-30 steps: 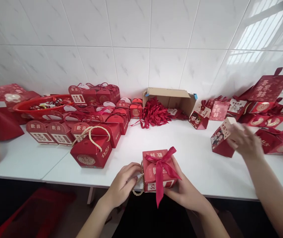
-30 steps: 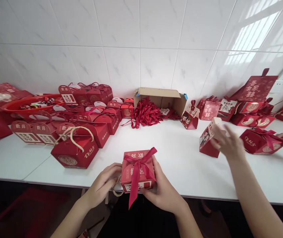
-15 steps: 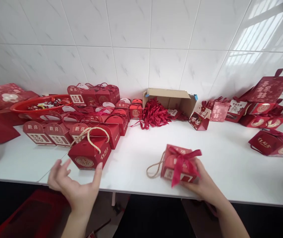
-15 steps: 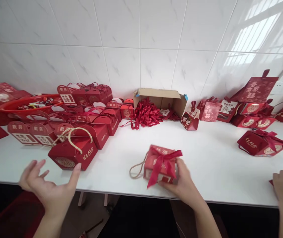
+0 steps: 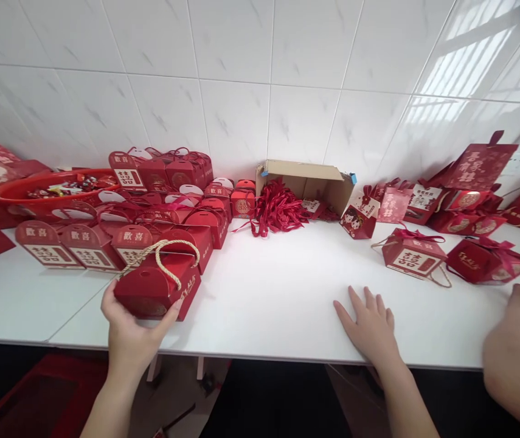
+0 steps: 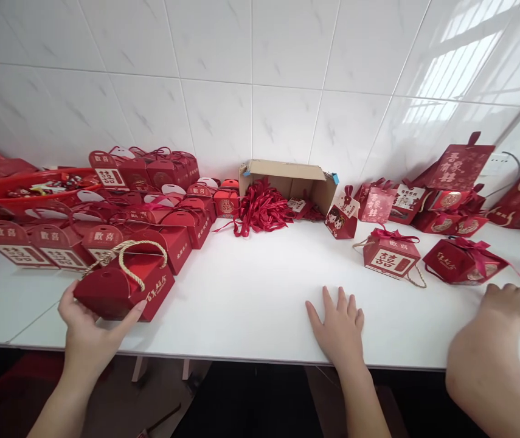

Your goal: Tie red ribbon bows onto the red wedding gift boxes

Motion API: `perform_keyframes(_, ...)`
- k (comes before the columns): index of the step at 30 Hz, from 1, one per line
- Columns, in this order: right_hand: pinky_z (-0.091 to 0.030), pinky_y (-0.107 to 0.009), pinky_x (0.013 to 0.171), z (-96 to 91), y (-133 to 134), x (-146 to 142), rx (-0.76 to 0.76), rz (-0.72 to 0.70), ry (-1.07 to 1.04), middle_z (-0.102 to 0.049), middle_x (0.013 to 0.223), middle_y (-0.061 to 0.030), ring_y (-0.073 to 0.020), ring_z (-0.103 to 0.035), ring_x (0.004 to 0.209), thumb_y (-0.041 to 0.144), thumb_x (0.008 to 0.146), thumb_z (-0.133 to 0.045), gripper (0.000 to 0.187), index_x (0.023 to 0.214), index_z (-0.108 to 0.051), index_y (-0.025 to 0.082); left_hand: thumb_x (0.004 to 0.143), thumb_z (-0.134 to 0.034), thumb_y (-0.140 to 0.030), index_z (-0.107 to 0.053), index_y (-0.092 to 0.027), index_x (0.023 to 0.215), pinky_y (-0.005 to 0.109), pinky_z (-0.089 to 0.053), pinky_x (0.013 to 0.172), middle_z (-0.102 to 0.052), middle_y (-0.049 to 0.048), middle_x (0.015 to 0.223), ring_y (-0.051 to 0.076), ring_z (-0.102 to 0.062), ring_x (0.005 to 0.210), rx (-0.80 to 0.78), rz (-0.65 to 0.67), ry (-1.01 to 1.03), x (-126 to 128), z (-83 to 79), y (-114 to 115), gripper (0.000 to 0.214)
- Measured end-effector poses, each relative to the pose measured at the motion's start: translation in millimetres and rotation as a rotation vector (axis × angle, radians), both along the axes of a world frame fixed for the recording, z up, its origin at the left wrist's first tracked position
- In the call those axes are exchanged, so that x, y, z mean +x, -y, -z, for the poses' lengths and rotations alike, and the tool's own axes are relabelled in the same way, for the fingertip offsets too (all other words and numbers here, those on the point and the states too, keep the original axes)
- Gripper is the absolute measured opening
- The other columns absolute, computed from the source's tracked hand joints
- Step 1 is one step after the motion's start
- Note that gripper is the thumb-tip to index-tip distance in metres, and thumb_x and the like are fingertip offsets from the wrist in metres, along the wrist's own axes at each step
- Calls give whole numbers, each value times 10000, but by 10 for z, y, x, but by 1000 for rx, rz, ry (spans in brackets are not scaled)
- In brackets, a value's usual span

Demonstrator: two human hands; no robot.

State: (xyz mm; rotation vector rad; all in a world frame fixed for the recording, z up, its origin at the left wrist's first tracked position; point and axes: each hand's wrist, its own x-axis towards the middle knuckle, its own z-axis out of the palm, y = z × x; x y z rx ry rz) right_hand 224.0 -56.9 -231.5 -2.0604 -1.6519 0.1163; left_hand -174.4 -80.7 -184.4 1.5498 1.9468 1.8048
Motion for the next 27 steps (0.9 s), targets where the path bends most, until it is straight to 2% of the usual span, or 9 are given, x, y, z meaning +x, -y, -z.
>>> perform_keyframes(3, -149, -684, 1034, 25, 20, -44, 34, -14, -33, -343, 1441, -194, -433, -151, 1377, 614, 842, -355, 670, 1297, -501, 143, 590, -769, -320, -139, -199, 1419, 512, -395, 1014, -392, 186, 1363, 329, -481, 1201, -41, 62, 52, 170, -3, 94, 1049)
perform_keyframes(7, -63, -667, 1068, -1, 126, -267, 24, -56, -125, -301, 1458, -227, -444, -56, 1391, 574, 841, -405, 688, 1302, -500, 72, 632, -735, -316, -140, -219, 1402, 509, -425, 971, -441, 165, 1297, 311, -508, 1151, -120, 232, 48, 494, 6, 167, 978)
perform_keyframes(10, -21, -657, 1084, -98, 237, -493, 14, -208, -252, -349, 1455, -172, -415, -87, 1399, 554, 835, -464, 621, 1302, -517, 149, 655, -716, -319, -156, -233, 1373, 472, -445, 948, -451, 151, 1274, 288, -517, 1129, -184, 362, 44, 746, -5, 149, 914)
perform_keyframes(13, -121, -598, 1120, -252, 332, -714, 34, -433, -498, -397, 1443, -97, -321, -255, 1381, 491, 868, -480, 547, 1358, -436, 251, 644, -722, -331, -188, -234, 1336, 452, -455, 934, -458, 144, 1257, 280, -531, 1111, -214, 458, 47, 955, -46, 112, 880)
perform_keyframes(16, -274, -493, 1115, -394, 383, -912, 120, -585, -712, -347, 1471, -86, -270, -315, 1360, 427, 839, -573, 670, 1426, -290, 268, 614, -750, -343, -214, -237, 1305, 433, -471, 910, -484, 129, 1225, 273, -554, 1079, -260, 553, 63, 1100, -96, 107, 880)
perform_keyframes(20, -336, -461, 1091, -467, 387, -1095, 225, -628, -932, -360, 1458, -91, -271, -382, 1317, 360, 759, -693, 854, 1448, -196, 283, 603, -772, -353, -280, -221, 1262, 417, -483, 879, -526, 113, 1173, 268, -572, 1045, -320, 633, 109, 1186, -84, 132, 834)
perform_keyframes(23, -336, -473, 1086, -472, 388, -1125, 307, -569, -1078, -386, 1439, -82, -262, -390, 1312, 339, 815, -630, 588, 1349, -389, 297, 574, -800, -371, -319, -210, 1229, 430, -468, 894, -531, 111, 1169, 279, -558, 1065, -317, 618, 123, 1190, -15, 134, 828)
perform_keyframes(25, -314, -491, 1089, -485, 411, -1090, 340, -570, -1115, -407, 1423, -67, -269, -362, 1330, 330, 842, -588, 283, 1122, -586, 286, 561, -809, -383, -332, -205, 1213, 437, -460, 901, -531, 112, 1172, 284, -551, 1073, -319, 605, 118, 1185, 21, 129, 827)
perform_keyframes(27, -282, -505, 1094, -504, 455, -1016, 349, -628, -1096, -419, 1417, -44, -286, -318, 1353, 349, 840, -582, 116, 856, -658, 262, 573, -801, -388, -335, -198, 1204, 438, -462, 892, -537, 112, 1161, 284, -556, 1063, -329, 591, 106, 1181, 32, 127, 807)
